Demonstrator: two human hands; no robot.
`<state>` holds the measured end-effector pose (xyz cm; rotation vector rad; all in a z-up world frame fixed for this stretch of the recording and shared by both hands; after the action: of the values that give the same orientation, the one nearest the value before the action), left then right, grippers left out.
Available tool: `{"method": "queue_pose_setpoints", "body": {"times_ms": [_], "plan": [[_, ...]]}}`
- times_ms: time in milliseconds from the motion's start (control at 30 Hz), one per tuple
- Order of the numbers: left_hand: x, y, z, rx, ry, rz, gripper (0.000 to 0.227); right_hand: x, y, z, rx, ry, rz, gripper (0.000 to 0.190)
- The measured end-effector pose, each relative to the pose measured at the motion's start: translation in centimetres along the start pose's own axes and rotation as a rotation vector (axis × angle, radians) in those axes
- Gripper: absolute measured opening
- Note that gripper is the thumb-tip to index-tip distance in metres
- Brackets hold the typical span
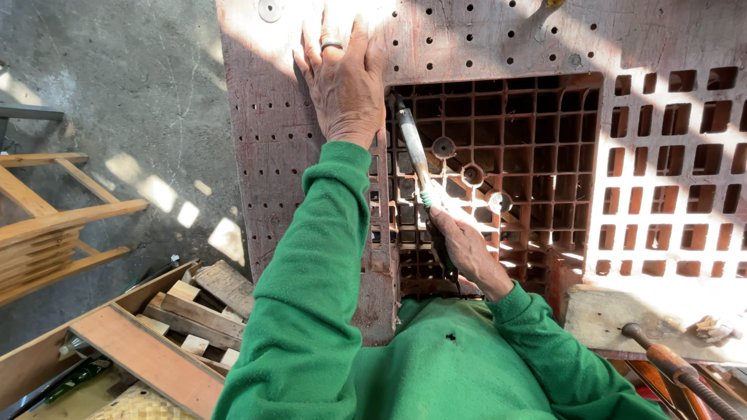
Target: The person uses a heated metal tool to carve and smooth the edges of a large wooden block with a grid pattern. They hold the tool with both hands and apply it to the wood, generating smoke as they work on different sections of the block.
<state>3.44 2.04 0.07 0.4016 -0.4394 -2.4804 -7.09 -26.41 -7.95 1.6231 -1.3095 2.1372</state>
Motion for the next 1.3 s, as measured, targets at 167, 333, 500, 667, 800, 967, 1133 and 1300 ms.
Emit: {"method": "queue_pose_setpoints", "body": {"times_ms": [167,333,500,667,800,967,1133,1300], "plan": [[-0.1,0.0,0.0,-0.003,-0.023,0.008,0.042,0.0,0.0,0.0,0.001,-0.007,0.023,0.066],[-0.1,-0.1,-0.2,-0.017,0.000,-0.011,0.042,-0.2,0.1,0.0,0.015,0.005,0.012,0.063],[0.0,-0.2,-0.3,-0.011,0.024,-0.028,0.042,-0.7,1.0,-0.1,-0.035,-0.011,-0.020,0.062],[-0.2,0.2,-0.1,-0.029,0.003,-0.013,0.041,-2.5,3.7,-0.2,0.018,0.009,-0.038,0.063],[0.0,0.2,0.1,-0.026,-0.109,0.043,0.044,-4.1,5.0,-1.1,0.173,0.068,0.087,0.071],[-0.1,0.2,-0.2,0.015,-0.043,-0.016,0.043,-4.4,5.8,-1.9,0.151,0.094,0.067,0.081],[0.3,-0.4,-0.8,0.001,-0.025,-0.070,0.050,-3.3,5.4,-2.0,0.315,0.046,-0.130,0.083],[1.1,-1.1,-0.9,-0.023,0.020,-0.130,0.054,-2.3,4.3,-2.4,0.161,0.007,-0.121,0.061]]}}
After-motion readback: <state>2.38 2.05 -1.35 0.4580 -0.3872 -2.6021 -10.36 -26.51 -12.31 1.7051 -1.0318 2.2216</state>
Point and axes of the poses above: each hand's wrist, its own x-axis away from the middle knuckle, its own z-axis out of the back of the hand, y = z × x, the point moved 4 cm from there along -x, towards the middle knuckle, and after that the axes turned 3 degrees about x, right-handed, at the moved point
